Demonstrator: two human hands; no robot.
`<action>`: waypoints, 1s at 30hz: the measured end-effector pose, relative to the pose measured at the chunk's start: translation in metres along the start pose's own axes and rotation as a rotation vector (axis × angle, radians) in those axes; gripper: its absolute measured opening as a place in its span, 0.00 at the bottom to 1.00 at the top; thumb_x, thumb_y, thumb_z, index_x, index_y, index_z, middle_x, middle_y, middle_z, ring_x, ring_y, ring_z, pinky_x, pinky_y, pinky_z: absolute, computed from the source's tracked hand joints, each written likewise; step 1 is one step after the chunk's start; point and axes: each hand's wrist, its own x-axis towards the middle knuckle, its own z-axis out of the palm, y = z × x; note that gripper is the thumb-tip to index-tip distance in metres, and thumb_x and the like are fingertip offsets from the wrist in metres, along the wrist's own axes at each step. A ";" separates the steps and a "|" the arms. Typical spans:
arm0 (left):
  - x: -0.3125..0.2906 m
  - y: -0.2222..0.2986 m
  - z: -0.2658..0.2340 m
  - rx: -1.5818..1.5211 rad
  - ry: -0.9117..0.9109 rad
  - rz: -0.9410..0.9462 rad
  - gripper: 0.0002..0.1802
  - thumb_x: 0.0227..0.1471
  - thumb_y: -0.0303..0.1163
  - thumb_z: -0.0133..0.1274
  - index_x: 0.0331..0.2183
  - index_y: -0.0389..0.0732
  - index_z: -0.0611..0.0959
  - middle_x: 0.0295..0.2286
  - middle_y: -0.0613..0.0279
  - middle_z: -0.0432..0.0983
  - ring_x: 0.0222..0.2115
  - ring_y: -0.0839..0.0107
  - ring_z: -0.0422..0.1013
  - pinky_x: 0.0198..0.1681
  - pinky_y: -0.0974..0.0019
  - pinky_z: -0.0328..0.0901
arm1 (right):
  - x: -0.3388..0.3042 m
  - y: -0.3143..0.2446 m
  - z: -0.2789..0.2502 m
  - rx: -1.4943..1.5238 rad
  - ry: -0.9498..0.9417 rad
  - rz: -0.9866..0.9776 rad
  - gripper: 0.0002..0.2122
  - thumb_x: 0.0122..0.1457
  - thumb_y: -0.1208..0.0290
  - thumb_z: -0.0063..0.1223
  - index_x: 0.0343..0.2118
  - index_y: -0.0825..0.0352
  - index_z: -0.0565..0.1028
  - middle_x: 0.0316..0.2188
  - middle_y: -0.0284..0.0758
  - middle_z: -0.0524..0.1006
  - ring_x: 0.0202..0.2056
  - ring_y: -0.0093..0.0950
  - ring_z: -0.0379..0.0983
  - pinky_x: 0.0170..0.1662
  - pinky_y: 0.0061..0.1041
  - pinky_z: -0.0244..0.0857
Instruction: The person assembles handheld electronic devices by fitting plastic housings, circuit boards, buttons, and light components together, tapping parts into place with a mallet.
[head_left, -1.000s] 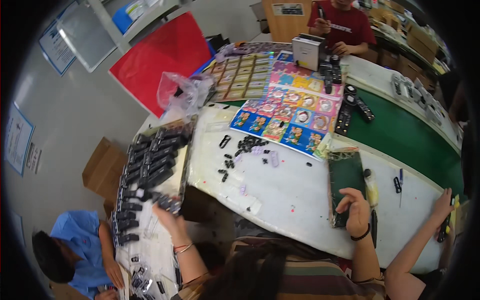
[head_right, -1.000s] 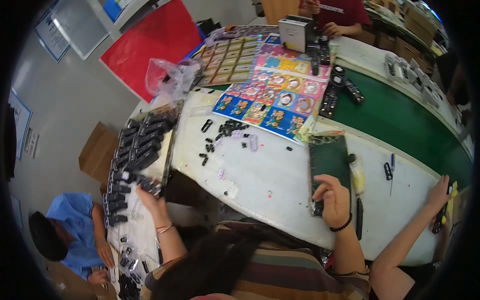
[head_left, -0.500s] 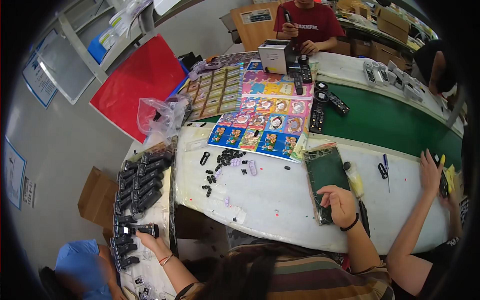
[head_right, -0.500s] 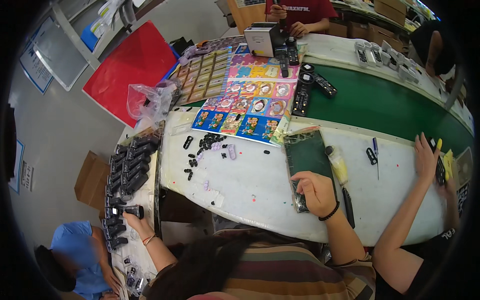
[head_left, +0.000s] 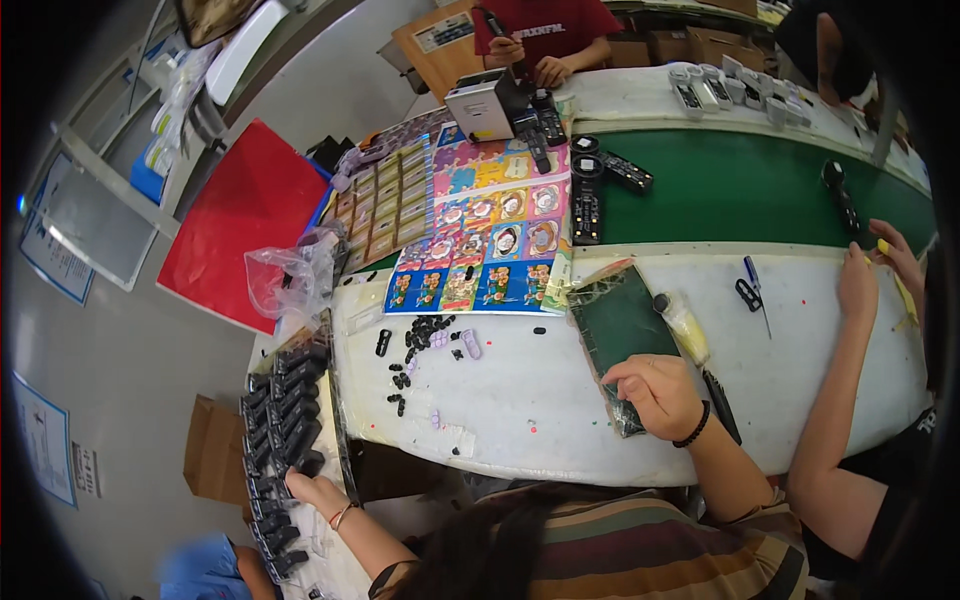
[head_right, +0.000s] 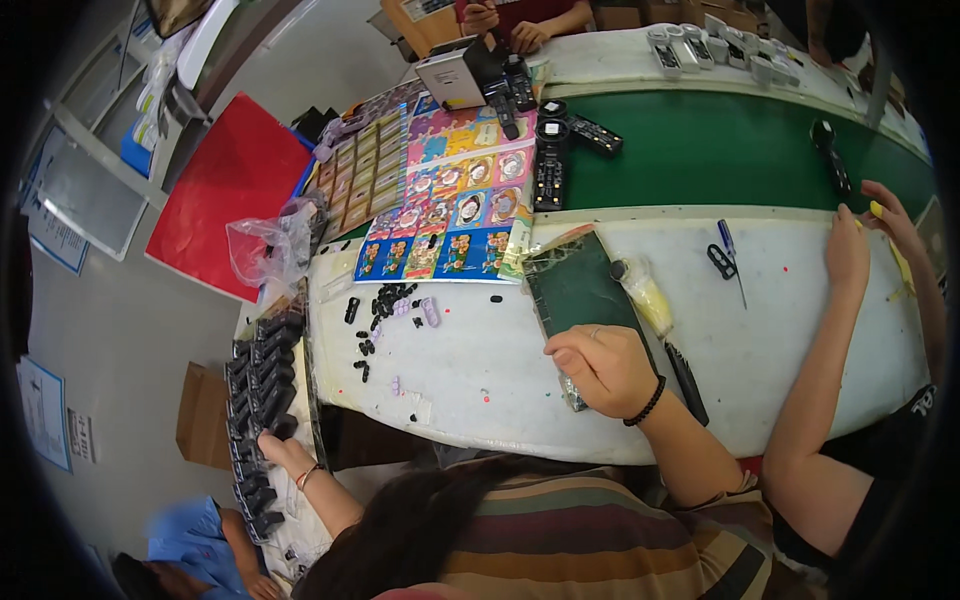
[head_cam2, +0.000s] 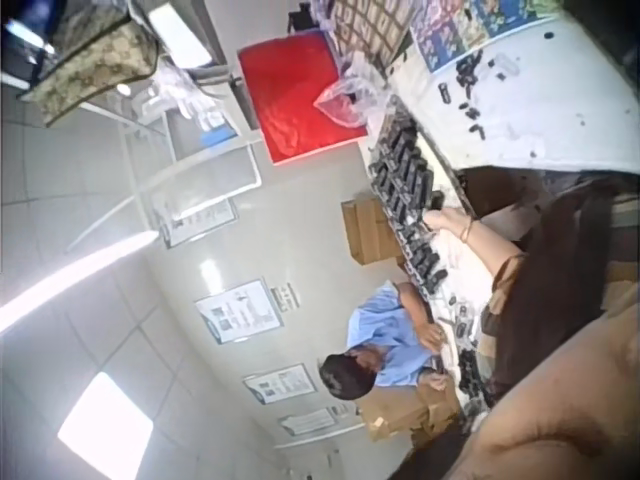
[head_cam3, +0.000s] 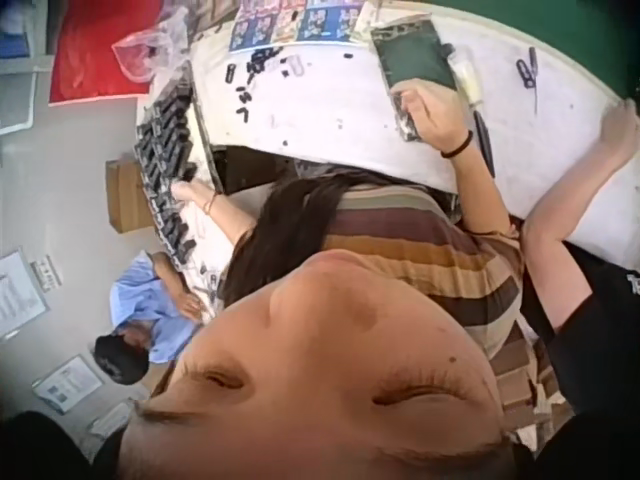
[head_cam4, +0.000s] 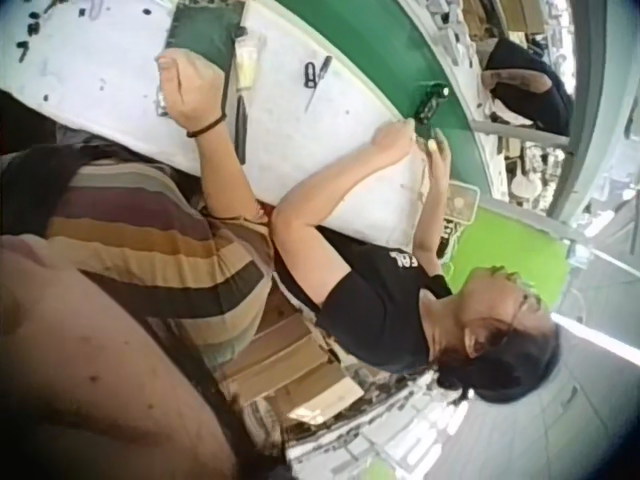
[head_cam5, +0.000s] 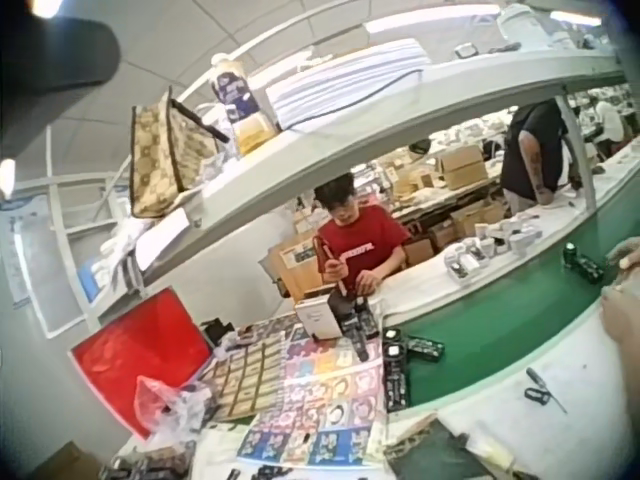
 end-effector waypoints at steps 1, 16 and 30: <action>0.004 0.006 0.006 0.000 -0.019 0.009 0.19 0.45 0.27 0.48 0.37 0.22 0.76 0.36 0.48 0.75 0.32 0.59 0.71 0.41 0.59 0.68 | 0.001 -0.001 -0.001 0.006 0.020 0.005 0.08 0.60 0.70 0.47 0.30 0.68 0.76 0.22 0.38 0.76 0.24 0.36 0.74 0.29 0.29 0.67; -0.315 -0.097 0.322 0.496 -1.631 0.887 0.39 0.50 0.37 0.55 0.59 0.34 0.60 0.61 0.37 0.46 0.62 0.41 0.42 0.64 0.49 0.40 | 0.005 0.007 -0.002 -0.152 0.075 -0.135 0.07 0.57 0.66 0.54 0.25 0.63 0.75 0.21 0.32 0.75 0.23 0.32 0.73 0.26 0.30 0.66; -0.392 -0.217 0.466 0.507 -1.459 0.968 0.05 0.48 0.31 0.52 0.29 0.42 0.79 0.28 0.44 0.73 0.31 0.45 0.70 0.36 0.51 0.66 | -0.003 0.014 0.012 -0.119 0.019 -0.076 0.10 0.61 0.62 0.49 0.28 0.62 0.75 0.22 0.33 0.75 0.25 0.35 0.73 0.27 0.32 0.66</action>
